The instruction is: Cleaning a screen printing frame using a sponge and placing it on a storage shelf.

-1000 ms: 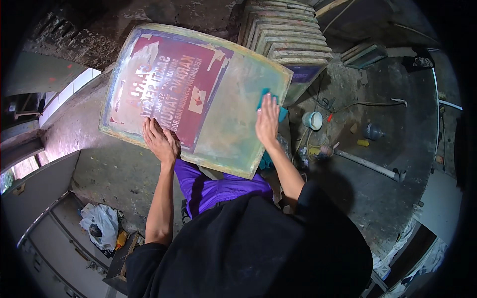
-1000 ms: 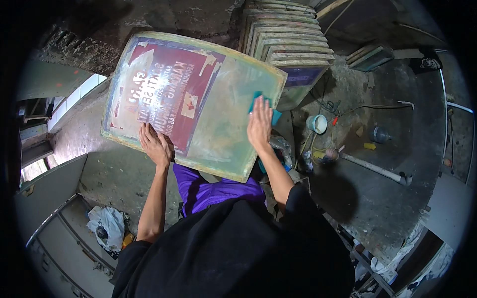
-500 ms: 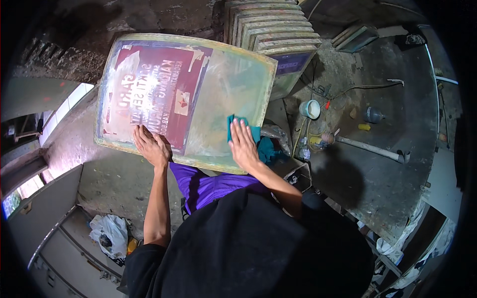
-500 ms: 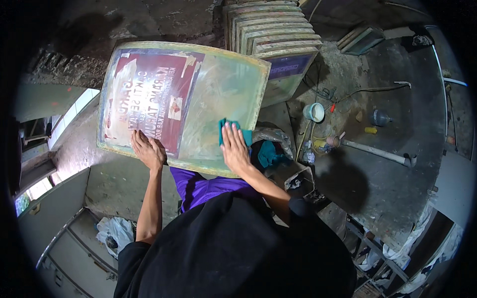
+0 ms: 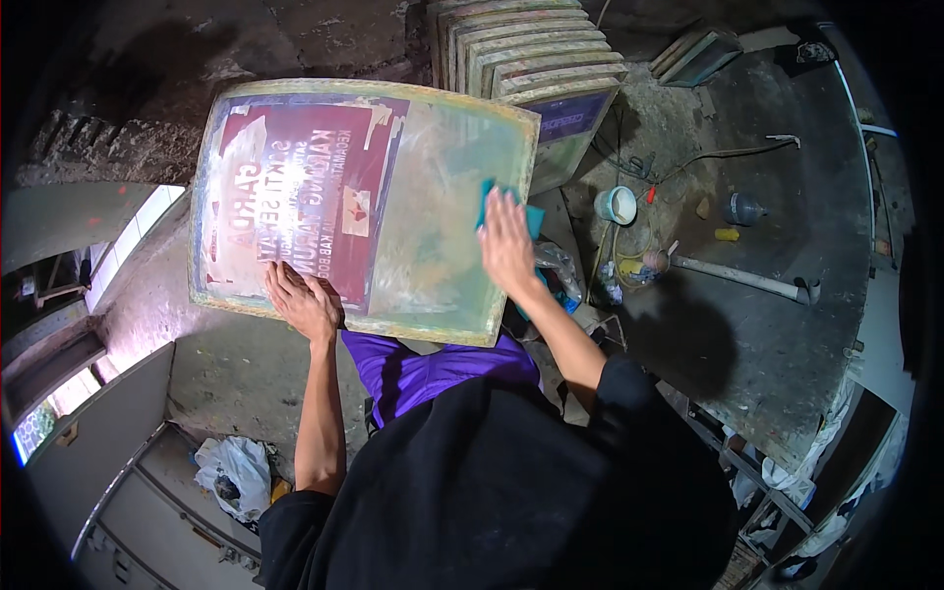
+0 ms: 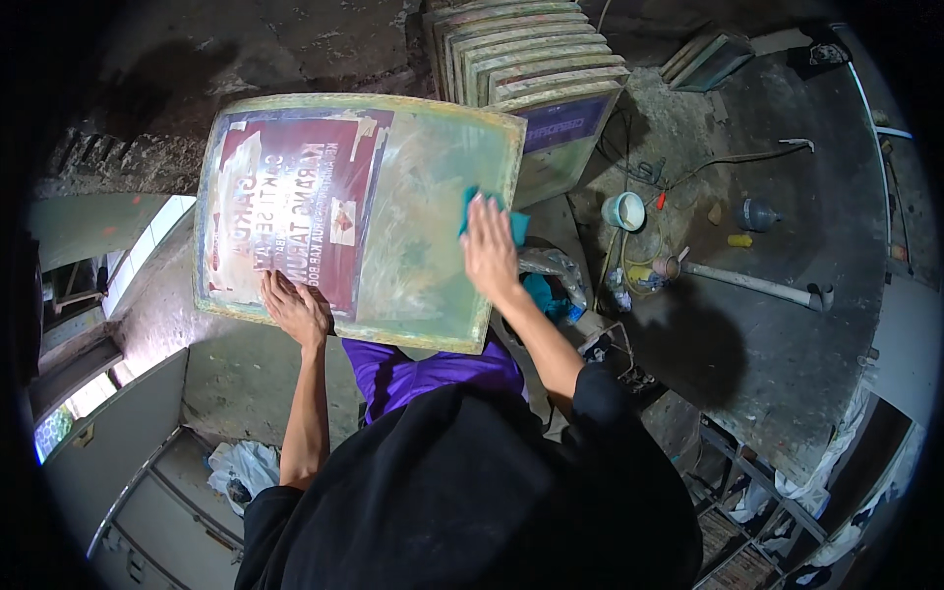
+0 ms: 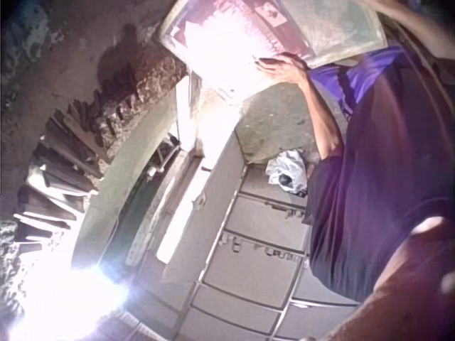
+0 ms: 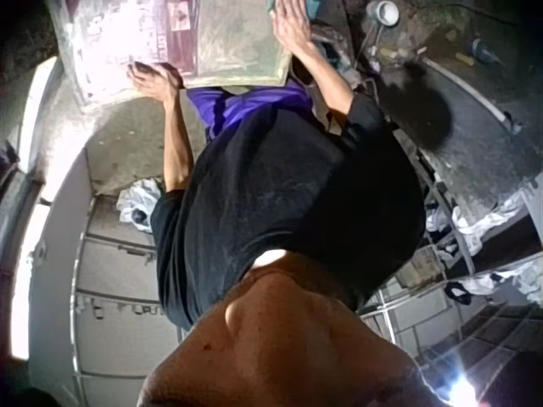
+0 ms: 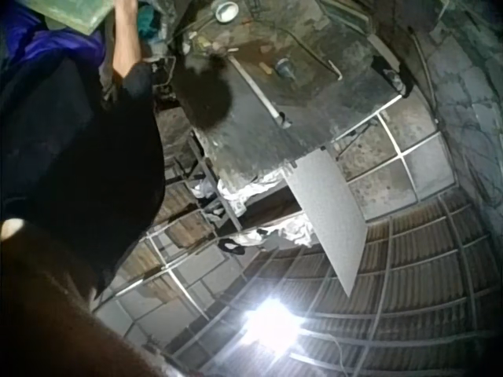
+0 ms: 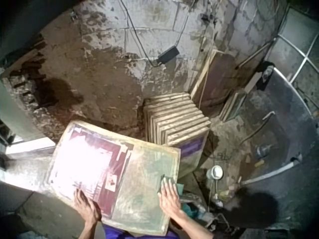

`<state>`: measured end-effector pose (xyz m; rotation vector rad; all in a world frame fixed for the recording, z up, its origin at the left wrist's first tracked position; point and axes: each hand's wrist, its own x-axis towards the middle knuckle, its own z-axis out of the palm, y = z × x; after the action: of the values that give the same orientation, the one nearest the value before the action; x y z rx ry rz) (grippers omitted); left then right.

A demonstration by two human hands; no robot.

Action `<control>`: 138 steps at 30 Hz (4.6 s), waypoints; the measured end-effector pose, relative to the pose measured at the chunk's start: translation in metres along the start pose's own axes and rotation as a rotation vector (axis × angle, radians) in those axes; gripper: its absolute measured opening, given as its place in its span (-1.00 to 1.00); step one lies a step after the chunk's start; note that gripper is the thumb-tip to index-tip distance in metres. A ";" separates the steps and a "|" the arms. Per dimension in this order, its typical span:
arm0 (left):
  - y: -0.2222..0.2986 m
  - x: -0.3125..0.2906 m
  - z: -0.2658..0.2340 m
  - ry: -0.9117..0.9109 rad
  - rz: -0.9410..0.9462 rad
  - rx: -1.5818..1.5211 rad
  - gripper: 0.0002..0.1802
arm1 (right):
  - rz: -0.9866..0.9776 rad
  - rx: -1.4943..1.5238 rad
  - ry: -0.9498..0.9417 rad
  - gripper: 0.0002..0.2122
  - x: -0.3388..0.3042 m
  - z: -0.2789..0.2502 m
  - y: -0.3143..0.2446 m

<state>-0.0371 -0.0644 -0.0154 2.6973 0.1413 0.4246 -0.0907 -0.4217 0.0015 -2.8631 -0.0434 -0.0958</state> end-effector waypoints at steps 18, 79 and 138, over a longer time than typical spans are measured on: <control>-0.003 -0.003 0.002 0.013 -0.041 0.025 -0.40 | -0.494 0.414 -0.440 -0.40 -0.066 0.010 -0.080; 0.039 0.013 -0.025 -0.062 -0.345 -0.617 -0.50 | 0.419 2.156 -0.588 -0.47 0.104 -0.057 -0.121; 0.043 0.072 -0.066 -0.580 -0.351 -1.224 -0.59 | 0.206 1.460 -0.170 -0.81 0.118 -0.043 -0.107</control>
<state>0.0122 -0.0677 0.0798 1.4443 0.1207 -0.3197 0.0204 -0.3283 0.0804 -1.3960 0.1069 0.1636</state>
